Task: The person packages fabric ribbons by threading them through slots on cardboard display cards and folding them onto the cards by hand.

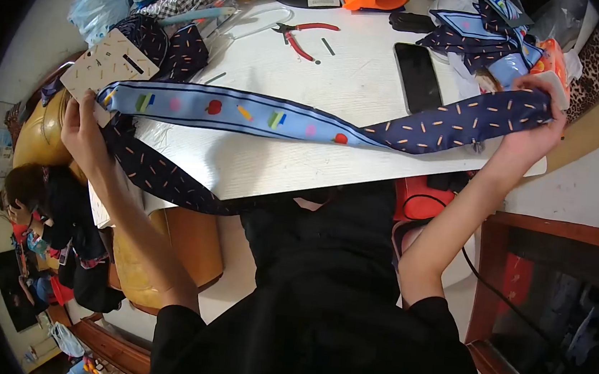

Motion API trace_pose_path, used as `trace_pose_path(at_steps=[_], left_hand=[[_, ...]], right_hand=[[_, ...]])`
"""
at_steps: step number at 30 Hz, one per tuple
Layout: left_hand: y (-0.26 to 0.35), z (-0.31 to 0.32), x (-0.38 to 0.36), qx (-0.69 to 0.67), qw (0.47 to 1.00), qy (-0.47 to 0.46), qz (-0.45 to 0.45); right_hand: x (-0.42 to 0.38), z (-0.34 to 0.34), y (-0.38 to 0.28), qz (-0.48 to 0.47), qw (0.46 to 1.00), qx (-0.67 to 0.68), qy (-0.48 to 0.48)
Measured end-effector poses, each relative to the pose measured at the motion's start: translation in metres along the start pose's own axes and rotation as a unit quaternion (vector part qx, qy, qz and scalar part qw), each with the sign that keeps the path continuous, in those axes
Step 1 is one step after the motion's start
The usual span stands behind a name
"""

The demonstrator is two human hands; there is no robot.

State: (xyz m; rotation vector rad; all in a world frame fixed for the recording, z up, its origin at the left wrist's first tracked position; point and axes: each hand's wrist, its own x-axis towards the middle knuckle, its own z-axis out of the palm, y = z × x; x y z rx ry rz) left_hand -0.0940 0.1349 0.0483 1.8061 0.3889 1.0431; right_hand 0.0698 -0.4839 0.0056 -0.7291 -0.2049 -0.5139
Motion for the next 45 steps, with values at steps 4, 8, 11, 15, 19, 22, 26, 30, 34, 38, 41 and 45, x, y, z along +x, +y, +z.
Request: trace_pose_path(at_steps=[4, 8, 11, 15, 19, 22, 26, 30, 34, 38, 41, 45], left_hand=[[-0.006, 0.007, -0.006, -0.005, 1.0, 0.007, 0.01], [-0.018, 0.008, -0.01, 0.061, 0.997, 0.001, 0.047], [-0.021, 0.015, -0.018, 0.092, 0.995, 0.026, 0.039], [-0.047, 0.026, -0.019, 0.2, 0.975, 0.052, 0.078], [-0.069, 0.031, -0.018, 0.17, 0.978, 0.089, 0.085], [-0.07, 0.031, -0.021, 0.186, 0.976, 0.091, 0.065], [-0.054, 0.041, -0.035, 0.08, 0.988, 0.105, 0.087], [-0.006, 0.064, -0.066, -0.042, 0.995, 0.062, 0.061], [0.037, 0.105, -0.112, -0.138, 0.988, 0.039, 0.062], [0.05, 0.127, -0.145, -0.142, 0.988, -0.002, 0.055], [0.047, 0.13, -0.16, -0.125, 0.989, -0.026, 0.074], [0.039, 0.131, -0.17, -0.153, 0.983, -0.03, 0.093]], right_hand=[[0.004, 0.028, -0.018, -0.04, 0.994, 0.093, -0.052], [0.042, 0.047, -0.02, -0.098, 0.991, 0.069, -0.056], [0.099, 0.025, -0.027, -0.155, 0.98, -0.071, 0.103], [0.141, 0.0, -0.056, -0.192, 0.954, 0.02, 0.231], [0.144, -0.01, -0.066, -0.247, 0.932, -0.003, 0.265], [0.154, -0.042, -0.076, -0.203, 0.961, 0.028, 0.188], [0.114, -0.017, -0.062, -0.116, 0.988, -0.001, 0.105], [0.016, 0.048, -0.017, 0.189, 0.974, 0.113, -0.06], [-0.093, 0.118, 0.047, 0.358, 0.901, 0.17, -0.176], [-0.151, 0.174, 0.078, 0.388, 0.905, 0.03, -0.175], [-0.168, 0.184, 0.085, 0.401, 0.904, 0.027, -0.143], [-0.177, 0.181, 0.086, 0.428, 0.893, 0.016, -0.139]])
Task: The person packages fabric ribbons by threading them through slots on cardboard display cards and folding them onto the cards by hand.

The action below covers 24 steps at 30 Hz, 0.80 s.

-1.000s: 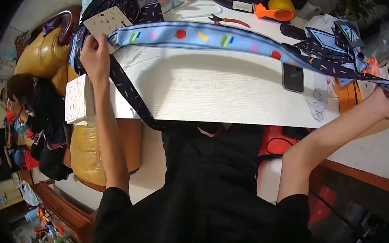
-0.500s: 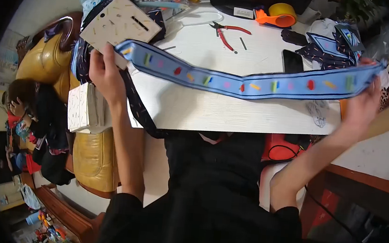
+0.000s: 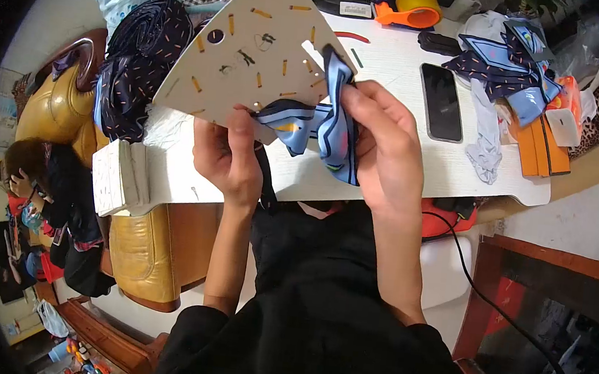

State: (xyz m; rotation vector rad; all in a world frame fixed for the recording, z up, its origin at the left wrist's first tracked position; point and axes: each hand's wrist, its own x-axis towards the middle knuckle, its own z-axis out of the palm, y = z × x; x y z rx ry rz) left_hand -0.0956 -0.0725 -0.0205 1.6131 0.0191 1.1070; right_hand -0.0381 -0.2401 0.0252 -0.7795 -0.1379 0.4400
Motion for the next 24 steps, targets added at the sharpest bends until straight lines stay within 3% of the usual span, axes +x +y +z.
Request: trace_pose_path(at_steps=[7, 10, 11, 15, 18, 24], left_hand=[[-0.008, -0.003, -0.009, 0.008, 0.999, -0.011, 0.05], [-0.018, -0.003, -0.012, 0.029, 0.996, 0.017, 0.081], [-0.022, -0.004, -0.014, 0.041, 0.994, 0.032, 0.092], [-0.031, -0.004, -0.023, 0.005, 0.997, 0.031, 0.076], [-0.035, -0.002, -0.027, 0.011, 0.996, 0.039, 0.084], [-0.037, -0.005, -0.034, 0.046, 0.992, 0.013, 0.115]], right_hand=[[-0.004, -0.002, 0.01, 0.036, 0.999, 0.012, 0.021], [-0.004, -0.006, 0.019, 0.06, 0.995, 0.079, 0.027], [-0.005, 0.008, 0.014, 0.089, 0.987, 0.088, 0.105], [-0.007, 0.006, 0.016, 0.123, 0.986, 0.092, 0.064], [-0.006, -0.01, 0.022, 0.123, 0.979, 0.153, -0.05], [-0.011, -0.002, 0.024, 0.088, 0.987, 0.12, 0.069]])
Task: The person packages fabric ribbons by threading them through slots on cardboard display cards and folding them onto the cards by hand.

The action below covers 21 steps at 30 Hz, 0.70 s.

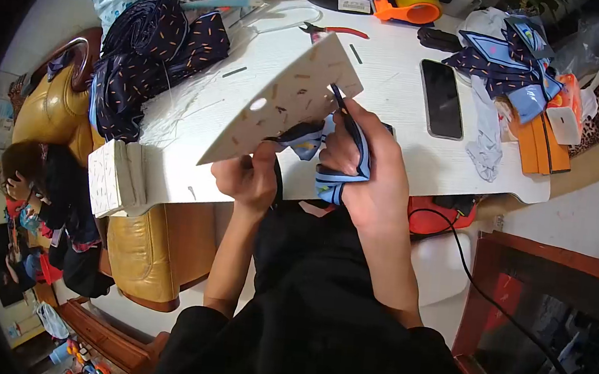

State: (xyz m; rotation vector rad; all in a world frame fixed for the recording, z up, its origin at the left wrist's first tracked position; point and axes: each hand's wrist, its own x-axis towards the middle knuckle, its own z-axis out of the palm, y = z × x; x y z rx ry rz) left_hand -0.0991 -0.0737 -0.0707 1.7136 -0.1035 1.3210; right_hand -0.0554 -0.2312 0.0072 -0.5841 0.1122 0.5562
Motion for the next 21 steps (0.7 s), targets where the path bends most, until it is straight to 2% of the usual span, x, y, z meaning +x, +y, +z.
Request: trace_pose_path(at_steps=[2, 4, 5, 7, 10, 11, 14, 15, 18, 21], left_hand=[[0.001, -0.003, 0.005, 0.009, 0.998, -0.049, 0.039], [0.002, -0.002, 0.002, 0.001, 0.997, -0.064, 0.038], [0.005, -0.001, 0.004, -0.009, 0.996, -0.077, 0.042], [0.005, -0.005, 0.0, -0.012, 0.995, -0.097, 0.006], [0.005, -0.01, -0.005, -0.041, 0.992, -0.11, -0.034], [0.006, -0.011, -0.007, -0.05, 0.991, -0.112, -0.047], [0.008, -0.015, -0.01, -0.065, 0.989, -0.115, -0.067], [0.009, -0.011, -0.008, -0.08, 0.989, -0.111, -0.057], [0.015, -0.009, -0.005, -0.052, 0.992, -0.105, -0.044], [0.018, -0.003, -0.007, -0.109, 0.989, -0.081, -0.059]], right_hand=[[0.0, -0.002, 0.001, -0.025, 0.999, -0.015, 0.02], [0.003, -0.008, 0.004, -0.057, 0.998, -0.019, 0.022], [0.002, -0.006, 0.006, -0.098, 0.993, -0.043, 0.053], [0.001, 0.002, 0.011, -0.18, 0.973, -0.092, 0.113], [0.004, -0.016, 0.011, -0.21, 0.969, -0.104, 0.072], [0.005, -0.019, 0.009, -0.204, 0.97, -0.109, 0.075], [0.006, -0.037, 0.01, -0.16, 0.979, -0.126, -0.019], [0.004, -0.036, 0.012, -0.129, 0.985, -0.113, -0.009], [0.0, -0.028, 0.015, -0.122, 0.991, -0.05, -0.021], [0.0, -0.03, 0.017, -0.114, 0.99, -0.053, -0.067]])
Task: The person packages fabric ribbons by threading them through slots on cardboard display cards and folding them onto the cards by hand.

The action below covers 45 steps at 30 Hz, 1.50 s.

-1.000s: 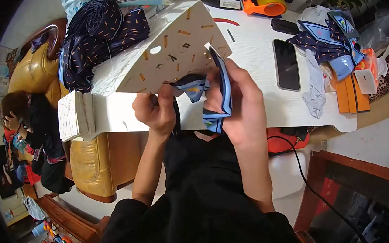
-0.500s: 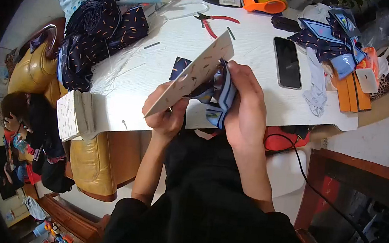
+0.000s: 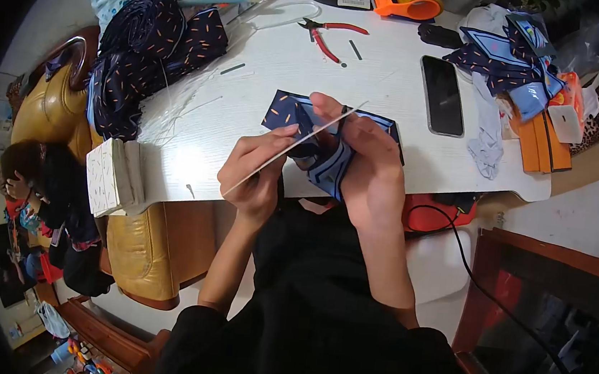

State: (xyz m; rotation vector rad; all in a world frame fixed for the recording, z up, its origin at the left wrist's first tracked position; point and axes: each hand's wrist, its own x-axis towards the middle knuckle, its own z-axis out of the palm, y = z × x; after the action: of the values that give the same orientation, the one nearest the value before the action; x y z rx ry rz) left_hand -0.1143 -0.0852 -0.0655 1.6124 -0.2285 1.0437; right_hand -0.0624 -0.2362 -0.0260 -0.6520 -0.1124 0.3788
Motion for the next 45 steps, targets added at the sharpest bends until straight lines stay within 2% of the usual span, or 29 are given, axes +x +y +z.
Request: trace_pose_path(at_steps=[3, 6, 9, 10, 12, 13, 15, 18, 19, 21, 25, 26, 29, 31, 32, 36, 39, 40, 43, 44, 45], left_hand=[[0.001, -0.001, -0.002, 0.004, 1.0, -0.012, -0.009], [0.002, -0.002, 0.001, 0.015, 0.998, -0.062, -0.005], [0.014, -0.01, 0.015, 0.04, 0.979, -0.189, -0.071], [0.017, -0.014, 0.029, 0.049, 0.964, -0.248, -0.088], [-0.005, -0.034, 0.044, -0.025, 0.925, -0.358, -0.12], [-0.007, -0.037, 0.048, -0.054, 0.923, -0.354, -0.144], [0.002, -0.035, 0.063, -0.131, 0.898, -0.281, -0.312], [0.013, -0.014, 0.089, -0.17, 0.848, -0.34, -0.369], [0.018, -0.008, 0.096, -0.149, 0.839, -0.378, -0.362], [0.025, 0.003, 0.103, -0.109, 0.814, -0.453, -0.346], [0.027, 0.003, 0.104, -0.185, 0.831, -0.368, -0.373], [0.024, 0.0, 0.105, -0.247, 0.814, -0.314, -0.421], [0.024, -0.005, 0.112, -0.415, 0.764, -0.262, -0.419], [0.036, -0.003, 0.114, -0.413, 0.778, -0.227, -0.415], [0.041, -0.001, 0.115, -0.421, 0.772, -0.228, -0.419], [0.052, 0.002, 0.119, -0.407, 0.774, -0.218, -0.433], [0.045, -0.001, 0.121, -0.414, 0.715, -0.263, -0.499], [0.041, 0.001, 0.117, -0.374, 0.743, -0.274, -0.483], [0.038, 0.009, 0.117, -0.491, 0.632, -0.152, -0.58], [0.036, 0.006, 0.117, -0.401, 0.711, -0.192, -0.545], [0.034, 0.001, 0.117, -0.402, 0.717, -0.217, -0.527]], right_hand=[[0.0, -0.01, 0.0, 0.037, 0.999, 0.004, 0.02], [-0.003, 0.005, -0.007, 0.004, 0.999, -0.04, 0.036], [-0.004, -0.003, -0.008, -0.004, 0.998, 0.028, 0.064], [-0.005, -0.006, -0.008, -0.03, 0.997, 0.011, 0.067], [-0.008, -0.013, -0.008, -0.081, 0.994, -0.023, 0.073], [-0.008, -0.014, -0.009, -0.101, 0.992, -0.057, 0.055], [-0.008, -0.014, -0.011, -0.142, 0.982, -0.126, 0.022], [-0.007, -0.01, -0.015, -0.151, 0.959, -0.238, -0.017], [-0.007, -0.009, -0.018, -0.153, 0.947, -0.28, -0.032], [-0.004, -0.012, -0.02, -0.172, 0.945, -0.266, -0.078], [0.008, -0.026, -0.031, -0.241, 0.908, -0.291, -0.181], [0.01, -0.026, -0.037, -0.242, 0.898, -0.308, -0.198], [0.014, -0.017, -0.051, -0.222, 0.873, -0.366, -0.234], [0.017, -0.008, -0.055, -0.214, 0.837, -0.433, -0.258], [0.023, -0.007, -0.051, -0.24, 0.826, -0.426, -0.282], [0.022, 0.005, -0.047, -0.246, 0.786, -0.462, -0.33], [0.016, 0.023, -0.051, -0.303, 0.766, -0.469, -0.319], [0.018, 0.023, -0.059, -0.312, 0.746, -0.468, -0.357], [0.009, 0.014, -0.048, -0.194, 0.884, -0.344, -0.251], [0.002, 0.02, -0.04, -0.164, 0.927, -0.265, -0.209], [-0.002, 0.023, -0.051, -0.097, 0.938, -0.235, -0.238]])
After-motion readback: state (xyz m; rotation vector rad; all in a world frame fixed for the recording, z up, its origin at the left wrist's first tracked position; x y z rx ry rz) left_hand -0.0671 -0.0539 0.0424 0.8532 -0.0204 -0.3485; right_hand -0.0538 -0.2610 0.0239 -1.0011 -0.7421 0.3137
